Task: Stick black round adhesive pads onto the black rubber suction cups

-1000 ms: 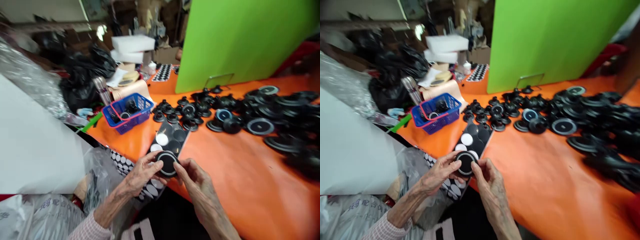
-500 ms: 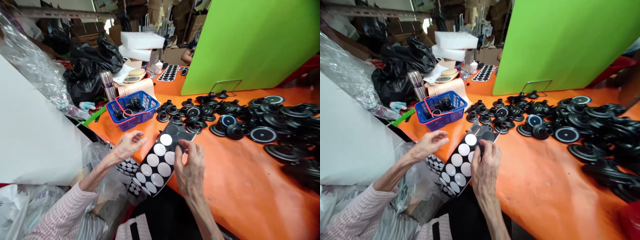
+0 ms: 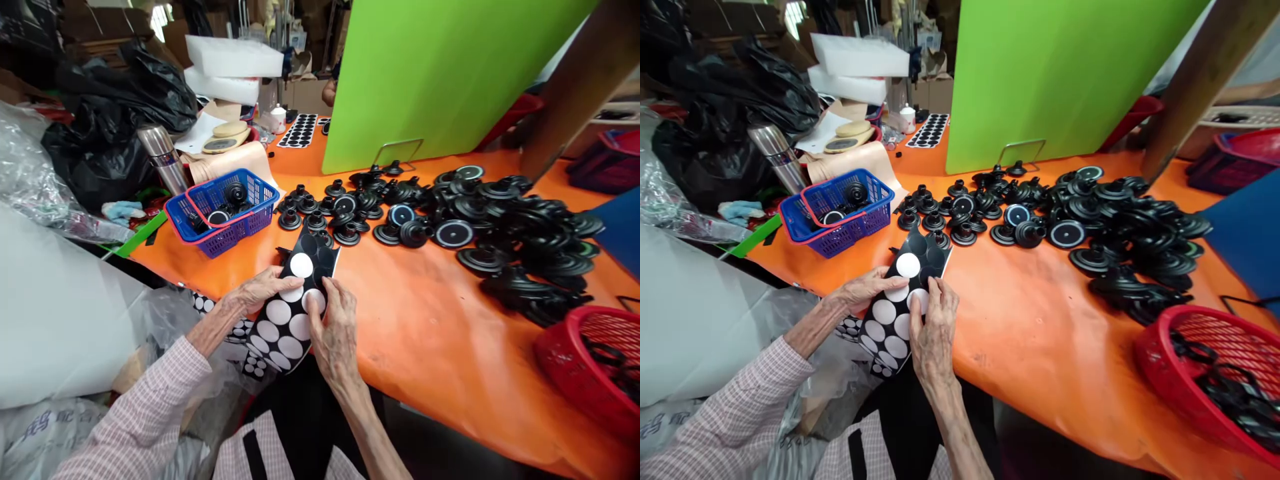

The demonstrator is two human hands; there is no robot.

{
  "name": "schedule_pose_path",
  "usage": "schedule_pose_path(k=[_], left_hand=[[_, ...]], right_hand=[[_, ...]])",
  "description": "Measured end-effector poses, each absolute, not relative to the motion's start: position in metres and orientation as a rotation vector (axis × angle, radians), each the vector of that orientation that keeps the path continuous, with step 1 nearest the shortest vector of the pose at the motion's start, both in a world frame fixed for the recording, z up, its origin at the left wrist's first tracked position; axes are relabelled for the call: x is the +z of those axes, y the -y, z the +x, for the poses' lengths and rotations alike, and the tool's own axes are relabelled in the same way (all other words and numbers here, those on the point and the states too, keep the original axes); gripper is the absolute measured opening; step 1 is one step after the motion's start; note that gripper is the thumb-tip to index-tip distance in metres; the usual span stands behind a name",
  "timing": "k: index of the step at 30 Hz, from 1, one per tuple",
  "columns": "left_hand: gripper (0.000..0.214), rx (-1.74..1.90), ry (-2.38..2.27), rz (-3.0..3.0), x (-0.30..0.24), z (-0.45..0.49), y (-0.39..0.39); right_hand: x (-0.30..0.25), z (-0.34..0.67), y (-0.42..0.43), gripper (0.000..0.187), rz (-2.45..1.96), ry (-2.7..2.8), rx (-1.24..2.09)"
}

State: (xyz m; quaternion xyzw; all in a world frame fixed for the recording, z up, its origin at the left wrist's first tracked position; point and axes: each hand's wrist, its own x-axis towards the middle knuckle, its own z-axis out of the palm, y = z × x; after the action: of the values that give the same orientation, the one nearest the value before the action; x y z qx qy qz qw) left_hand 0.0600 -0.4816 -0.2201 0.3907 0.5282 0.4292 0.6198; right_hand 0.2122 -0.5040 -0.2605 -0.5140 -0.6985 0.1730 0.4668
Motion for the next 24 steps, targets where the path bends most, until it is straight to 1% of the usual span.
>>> schedule_pose_path(k=[2,6,9,14,19,22,24], left_hand=[[0.037,0.899,-1.158,0.846,-0.222,0.060,0.481],[0.035,0.849,-1.120,0.802,-0.222,0.058,0.482],[0.036,0.822,-1.118,0.817,-0.221,0.059,0.483],[0.035,0.823,-1.155,0.845,-0.223,0.061,0.485],[0.039,0.789,-1.223,0.874,-0.223,0.062,0.484],[0.036,0.894,-1.329,1.132,-0.227,0.072,0.481],[0.036,0.960,-1.513,1.341,-0.232,0.083,0.480]], right_hand=[[-0.258,0.213,0.499,0.032,-1.281,1.673,0.491],[-0.252,0.218,0.491,0.023,-1.279,1.607,0.640],[-0.252,0.218,0.489,0.019,-1.257,1.624,0.664],[-0.258,0.217,0.489,0.024,-1.307,1.597,0.522],[-0.249,0.240,0.482,0.026,-1.498,1.355,0.438],[-0.232,0.250,0.488,0.025,-1.456,1.394,0.331],[-0.221,0.250,0.497,0.024,-1.410,1.425,0.257]])
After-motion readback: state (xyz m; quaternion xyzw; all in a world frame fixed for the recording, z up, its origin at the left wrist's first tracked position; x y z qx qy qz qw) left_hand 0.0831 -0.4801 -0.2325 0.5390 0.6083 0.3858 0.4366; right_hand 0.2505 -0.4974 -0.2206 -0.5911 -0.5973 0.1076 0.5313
